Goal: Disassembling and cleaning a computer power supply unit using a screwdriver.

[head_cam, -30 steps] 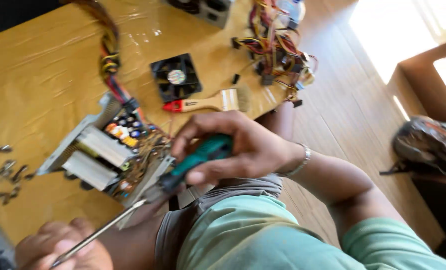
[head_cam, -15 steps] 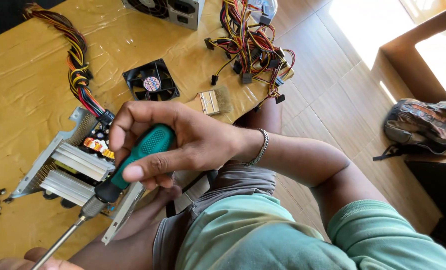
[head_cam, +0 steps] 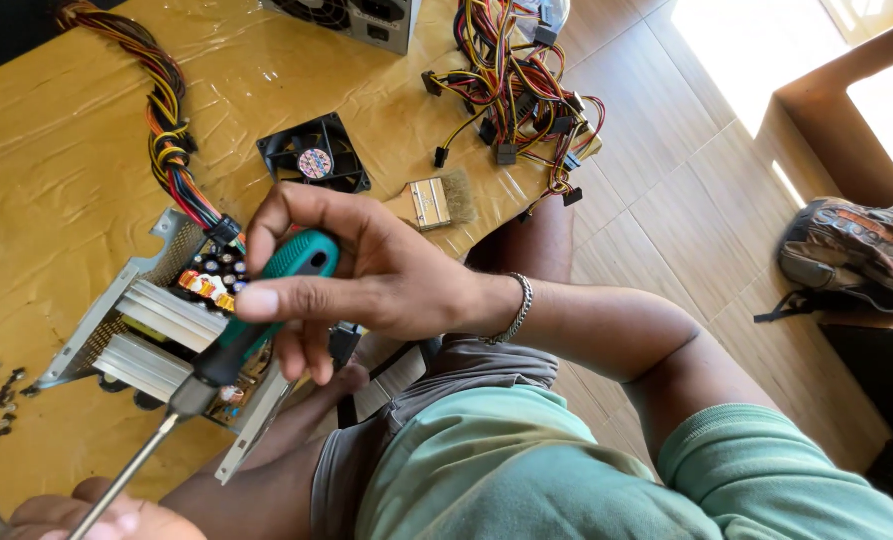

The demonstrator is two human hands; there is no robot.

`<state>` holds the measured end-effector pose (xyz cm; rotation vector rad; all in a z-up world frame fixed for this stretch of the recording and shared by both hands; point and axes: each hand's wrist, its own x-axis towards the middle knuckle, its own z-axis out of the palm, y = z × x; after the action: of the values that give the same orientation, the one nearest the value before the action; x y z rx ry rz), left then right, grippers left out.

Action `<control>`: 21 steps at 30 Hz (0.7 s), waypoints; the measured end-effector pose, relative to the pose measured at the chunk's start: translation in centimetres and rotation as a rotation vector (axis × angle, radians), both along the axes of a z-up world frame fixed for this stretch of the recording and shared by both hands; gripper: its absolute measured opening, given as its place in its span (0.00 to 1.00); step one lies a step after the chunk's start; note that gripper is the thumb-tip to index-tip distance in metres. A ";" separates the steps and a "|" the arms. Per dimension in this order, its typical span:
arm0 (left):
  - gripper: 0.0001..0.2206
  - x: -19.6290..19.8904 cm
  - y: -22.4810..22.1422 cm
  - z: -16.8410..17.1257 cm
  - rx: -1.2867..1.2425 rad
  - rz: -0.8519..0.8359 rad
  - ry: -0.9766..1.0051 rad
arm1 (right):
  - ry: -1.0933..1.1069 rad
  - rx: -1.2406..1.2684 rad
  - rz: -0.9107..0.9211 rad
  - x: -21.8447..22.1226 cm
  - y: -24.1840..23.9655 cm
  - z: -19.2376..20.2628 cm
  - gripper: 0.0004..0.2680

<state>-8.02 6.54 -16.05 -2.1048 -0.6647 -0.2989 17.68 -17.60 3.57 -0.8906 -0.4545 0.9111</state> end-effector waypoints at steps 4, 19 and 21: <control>0.17 3.0 -4.6 6.2 -1.152 -0.157 -0.815 | -0.061 -0.034 -0.014 0.2 -0.5 0.3 0.09; 0.07 7.7 -8.1 13.8 -2.053 -1.164 -1.685 | -0.146 0.052 -0.357 -3.5 -0.6 -2.9 0.19; 0.09 7.7 -8.0 13.3 -2.193 -1.206 -1.513 | -0.095 0.114 -0.463 -3.8 -0.9 -3.1 0.17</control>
<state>-0.34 -1.42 -2.76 1.0156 -0.0038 0.9331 13.90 -18.52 0.46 -0.8883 -0.3561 0.4166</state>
